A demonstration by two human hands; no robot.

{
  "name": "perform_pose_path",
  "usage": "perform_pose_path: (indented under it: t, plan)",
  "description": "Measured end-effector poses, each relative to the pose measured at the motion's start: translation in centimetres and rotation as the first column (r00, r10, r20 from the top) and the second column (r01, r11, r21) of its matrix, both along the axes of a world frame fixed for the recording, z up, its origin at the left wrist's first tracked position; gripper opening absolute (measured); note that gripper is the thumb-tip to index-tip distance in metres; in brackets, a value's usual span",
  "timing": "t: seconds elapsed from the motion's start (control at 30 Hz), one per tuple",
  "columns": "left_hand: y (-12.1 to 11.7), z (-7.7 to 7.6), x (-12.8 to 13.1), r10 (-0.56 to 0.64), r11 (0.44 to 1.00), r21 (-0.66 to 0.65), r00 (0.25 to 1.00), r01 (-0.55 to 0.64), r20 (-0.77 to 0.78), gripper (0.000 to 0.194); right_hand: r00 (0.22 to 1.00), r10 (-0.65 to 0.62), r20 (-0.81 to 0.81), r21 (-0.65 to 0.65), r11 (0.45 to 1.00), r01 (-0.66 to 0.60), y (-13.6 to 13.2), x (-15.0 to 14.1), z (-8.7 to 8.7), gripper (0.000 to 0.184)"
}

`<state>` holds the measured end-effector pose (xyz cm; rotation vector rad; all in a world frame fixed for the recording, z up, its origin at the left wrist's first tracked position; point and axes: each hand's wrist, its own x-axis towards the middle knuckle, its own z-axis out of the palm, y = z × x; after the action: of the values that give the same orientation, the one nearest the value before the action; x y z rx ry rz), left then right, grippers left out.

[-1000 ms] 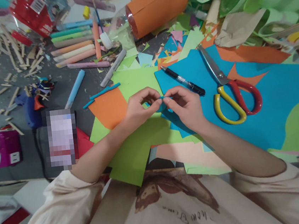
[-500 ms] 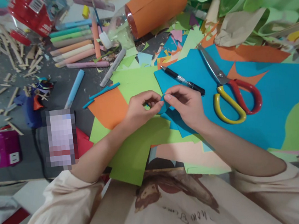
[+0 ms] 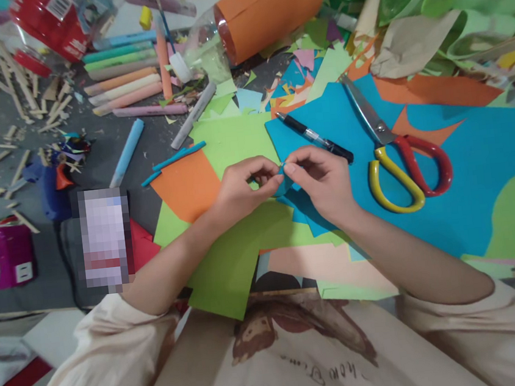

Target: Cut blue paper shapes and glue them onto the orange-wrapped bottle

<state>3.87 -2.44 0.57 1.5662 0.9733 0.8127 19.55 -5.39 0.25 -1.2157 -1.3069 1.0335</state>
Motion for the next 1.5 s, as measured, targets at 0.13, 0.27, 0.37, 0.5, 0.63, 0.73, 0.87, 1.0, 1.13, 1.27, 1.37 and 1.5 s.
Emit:
perform_pose_path:
  t: [0.13, 0.27, 0.37, 0.5, 0.63, 0.73, 0.87, 1.0, 1.13, 1.27, 1.37, 1.5]
  plan:
    - [0.03, -0.19, -0.05, 0.06, 0.998, -0.002, 0.998, -0.06, 0.034, 0.02, 0.997, -0.029, -0.076, -0.021, 0.999, 0.028, 0.14, 0.05, -0.21, 0.026]
    - [0.06, -0.28, -0.12, 0.079, 0.997, -0.009, 0.996, -0.078, 0.051, 0.021, 0.997, -0.039, -0.073, 0.013, 0.999, 0.04, 0.32, 0.19, -0.34, 0.028]
    - [0.07, -0.24, -0.1, 0.074, 0.997, -0.011, 0.996, -0.073, 0.056, 0.02, 0.999, -0.027, -0.041, 0.023, 0.999, 0.028, 0.34, 0.22, -0.39, 0.031]
    - [0.07, -0.23, -0.03, 0.076, 0.997, 0.01, 0.996, -0.076, 0.051, 0.021, 0.999, -0.013, -0.05, -0.004, 1.0, 0.012, 0.27, 0.1, -0.53, 0.033]
    - [0.07, -0.35, -0.04, 0.064, 0.997, 0.041, 0.997, -0.066, 0.048, 0.029, 0.997, -0.003, -0.076, -0.017, 1.0, 0.001, 0.32, 0.14, -0.53, 0.033]
    - [0.09, -0.38, -0.07, -0.004, 0.998, 0.059, 0.998, 0.0, 0.068, 0.03, 0.991, 0.004, -0.134, -0.043, 0.999, -0.01, 0.47, 0.3, -0.49, 0.032]
    - [0.08, -0.39, -0.07, -0.026, 0.998, 0.06, 0.997, 0.022, 0.068, 0.035, 0.984, 0.028, -0.174, -0.088, 0.995, -0.044, 0.65, 0.24, -0.32, 0.034]
    - [0.08, -0.48, -0.13, 0.042, 0.998, 0.042, 0.995, -0.046, 0.087, 0.044, 0.981, 0.032, -0.189, -0.09, 0.995, -0.049, 0.58, 0.02, -0.04, 0.035]
    - [0.2, -0.56, -0.47, -0.004, 0.998, 0.057, 0.993, -0.003, 0.118, 0.047, 0.993, -0.011, -0.114, -0.038, 0.999, 0.007, 0.41, 0.09, 0.0, 0.032]
    - [0.32, -0.47, -0.77, 0.013, 0.997, 0.076, 0.99, -0.024, 0.142, 0.042, 0.998, 0.013, 0.054, 0.082, 0.996, -0.018, 0.38, 0.33, -0.16, 0.023]
    - [0.29, -0.3, -0.75, 0.021, 0.997, 0.071, 0.991, -0.031, 0.129, 0.038, 0.988, 0.029, 0.15, 0.178, 0.982, -0.056, 0.36, 0.42, -0.11, 0.014]
    - [0.28, -0.21, -0.57, 0.042, 0.995, 0.09, 0.992, -0.052, 0.116, 0.04, 0.973, 0.017, 0.231, 0.192, 0.979, -0.063, 0.27, 0.46, 0.15, 0.014]
